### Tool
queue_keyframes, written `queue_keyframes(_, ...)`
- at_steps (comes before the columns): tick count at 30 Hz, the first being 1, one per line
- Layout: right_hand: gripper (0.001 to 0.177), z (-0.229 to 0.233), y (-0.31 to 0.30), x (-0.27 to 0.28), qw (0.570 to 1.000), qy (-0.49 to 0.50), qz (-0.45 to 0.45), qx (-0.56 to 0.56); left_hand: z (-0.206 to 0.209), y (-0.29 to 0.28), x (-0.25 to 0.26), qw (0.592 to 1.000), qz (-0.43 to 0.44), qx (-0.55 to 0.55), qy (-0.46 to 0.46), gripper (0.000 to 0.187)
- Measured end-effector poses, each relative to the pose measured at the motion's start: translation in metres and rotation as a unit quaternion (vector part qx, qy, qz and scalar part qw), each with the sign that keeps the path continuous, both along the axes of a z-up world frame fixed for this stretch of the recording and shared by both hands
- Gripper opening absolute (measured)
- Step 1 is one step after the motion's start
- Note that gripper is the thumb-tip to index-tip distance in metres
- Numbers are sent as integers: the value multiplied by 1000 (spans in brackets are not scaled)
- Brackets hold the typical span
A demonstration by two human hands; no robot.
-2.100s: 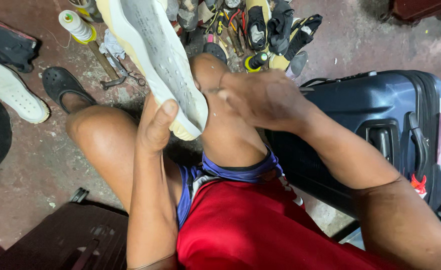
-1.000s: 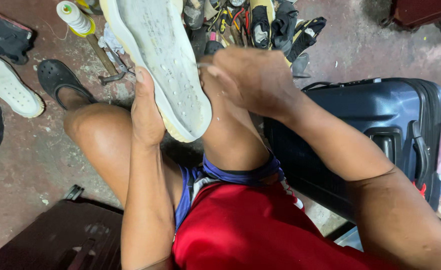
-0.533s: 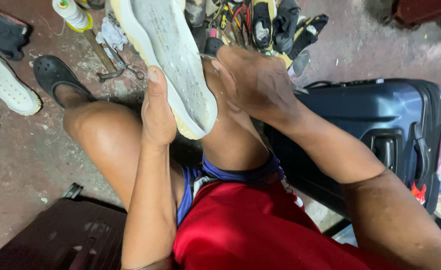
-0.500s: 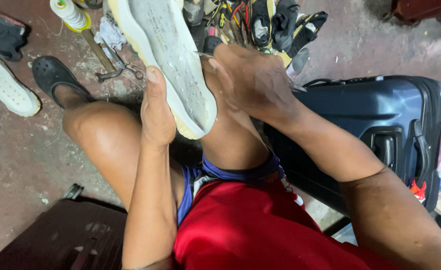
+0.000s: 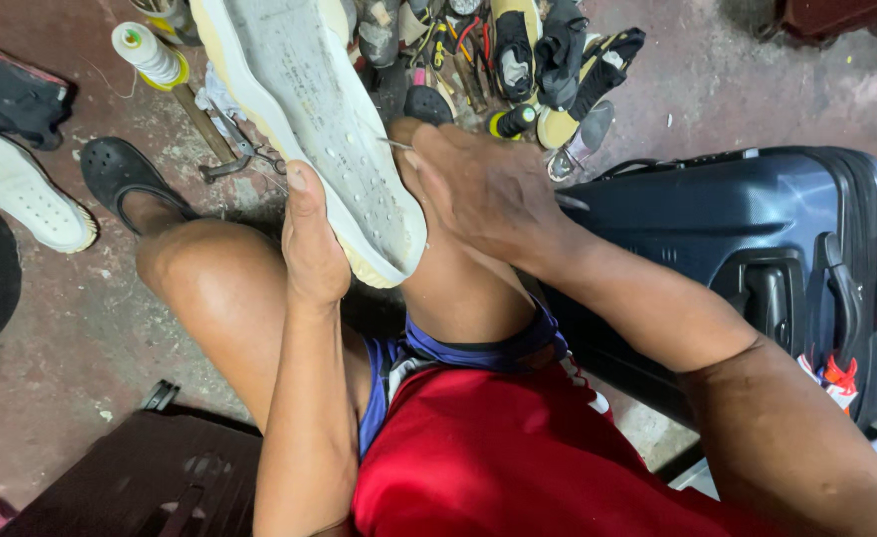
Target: The person sits on the floor and cleans a white shoe insole using a small white cloth and a metal tool. They repeatedly wipe the insole surface and scrape along the edges and grooves, then place the insole on the floor and continue cleaning it.
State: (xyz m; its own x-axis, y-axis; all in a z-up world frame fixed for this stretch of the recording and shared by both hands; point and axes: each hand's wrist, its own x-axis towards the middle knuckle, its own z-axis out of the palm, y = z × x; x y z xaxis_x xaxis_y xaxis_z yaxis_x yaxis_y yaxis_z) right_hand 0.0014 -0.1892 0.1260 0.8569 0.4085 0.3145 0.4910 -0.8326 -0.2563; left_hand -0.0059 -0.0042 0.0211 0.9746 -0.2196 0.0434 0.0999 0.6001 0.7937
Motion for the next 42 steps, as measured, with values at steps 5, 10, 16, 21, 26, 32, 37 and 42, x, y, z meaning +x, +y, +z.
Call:
queue_keyframes(5,19,-3,-2,-4,997,49,-37,-43,-1,-4,-4,1000,1,-17,7,84)
queue_keyframes(10,14,-5,0,-4,1000,17,-1,-5,-1,-5,-4,999,-10,-47,-1,84)
queue_keyframes(16,15,-3,2,-10,999,13,-28,-12,-4,-10,-7,999,3,-33,-3,85)
queue_keyframes(21,17,-2,3,-6,999,16,2,37,-6,-13,-5,999,27,-44,-9,85)
queue_keyframes(26,17,-7,-1,-10,999,32,-34,-10,-8,-15,-10,1000,16,-13,-16,86)
queue_keyframes(32,12,-3,3,-6,999,21,-2,30,-5,-14,-11,999,23,-24,-13,85)
queue_keyframes(37,18,-4,4,-9,999,12,-31,6,1,-15,-14,1000,23,1,-19,85)
queue_keyframes(42,14,-4,4,-6,1000,4,-5,27,3,-17,-12,999,22,-12,-27,85)
